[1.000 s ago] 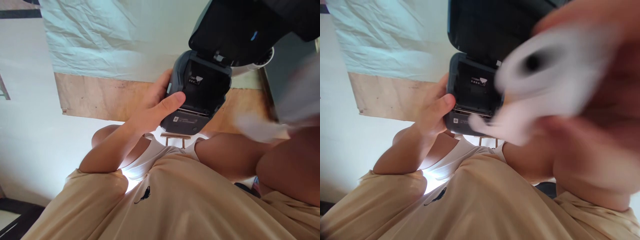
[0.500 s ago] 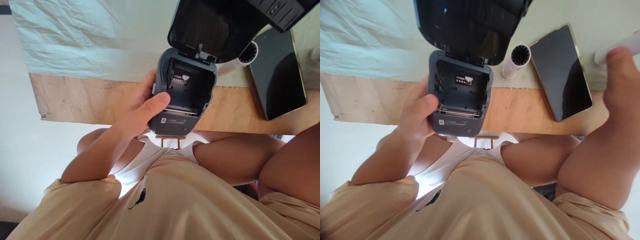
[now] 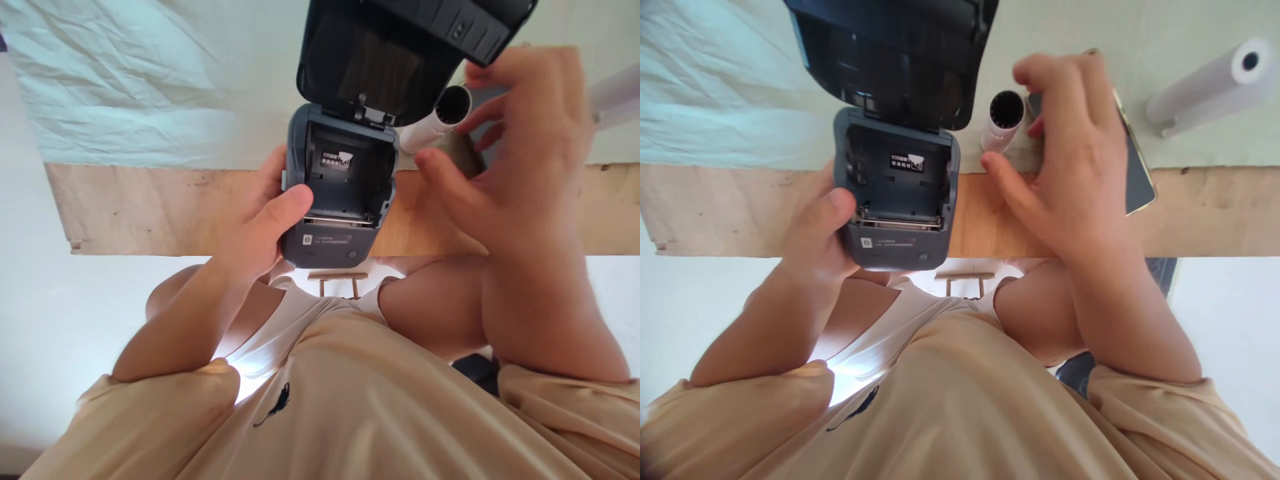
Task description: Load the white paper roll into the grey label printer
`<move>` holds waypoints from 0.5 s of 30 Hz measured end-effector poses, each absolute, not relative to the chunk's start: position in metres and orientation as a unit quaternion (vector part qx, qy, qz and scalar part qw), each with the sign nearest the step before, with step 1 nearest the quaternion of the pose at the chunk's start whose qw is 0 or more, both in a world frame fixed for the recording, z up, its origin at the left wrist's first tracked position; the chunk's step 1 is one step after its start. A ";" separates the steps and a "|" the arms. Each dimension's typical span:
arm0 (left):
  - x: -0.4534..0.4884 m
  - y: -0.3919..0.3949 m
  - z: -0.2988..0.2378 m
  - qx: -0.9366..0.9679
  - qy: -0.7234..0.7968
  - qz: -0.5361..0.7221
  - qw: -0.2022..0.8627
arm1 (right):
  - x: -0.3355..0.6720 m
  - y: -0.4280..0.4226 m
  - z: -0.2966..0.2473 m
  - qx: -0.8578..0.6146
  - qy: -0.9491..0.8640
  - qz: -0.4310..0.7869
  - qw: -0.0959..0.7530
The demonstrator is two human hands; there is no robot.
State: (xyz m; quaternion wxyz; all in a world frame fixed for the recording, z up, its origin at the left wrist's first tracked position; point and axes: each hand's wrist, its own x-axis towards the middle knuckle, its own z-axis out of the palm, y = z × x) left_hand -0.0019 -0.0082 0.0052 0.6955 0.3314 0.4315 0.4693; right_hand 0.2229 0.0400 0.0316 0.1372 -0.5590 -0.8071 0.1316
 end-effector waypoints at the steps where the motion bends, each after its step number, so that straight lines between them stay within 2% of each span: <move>1: -0.003 -0.009 0.004 0.339 0.423 0.470 0.696 | 0.220 0.042 0.030 -0.561 -0.806 0.129 0.136; 4: -0.007 -0.007 -0.001 0.369 0.396 0.467 0.699 | 0.218 0.050 0.023 -0.556 -0.813 0.118 0.122; 9: -0.012 -0.003 -0.012 0.385 0.383 0.455 0.706 | 0.216 0.044 0.020 -0.503 -0.841 0.113 0.164; 15: -0.011 -0.008 -0.016 0.361 0.368 0.480 0.709 | 0.217 0.033 0.013 -0.469 -0.859 0.111 0.175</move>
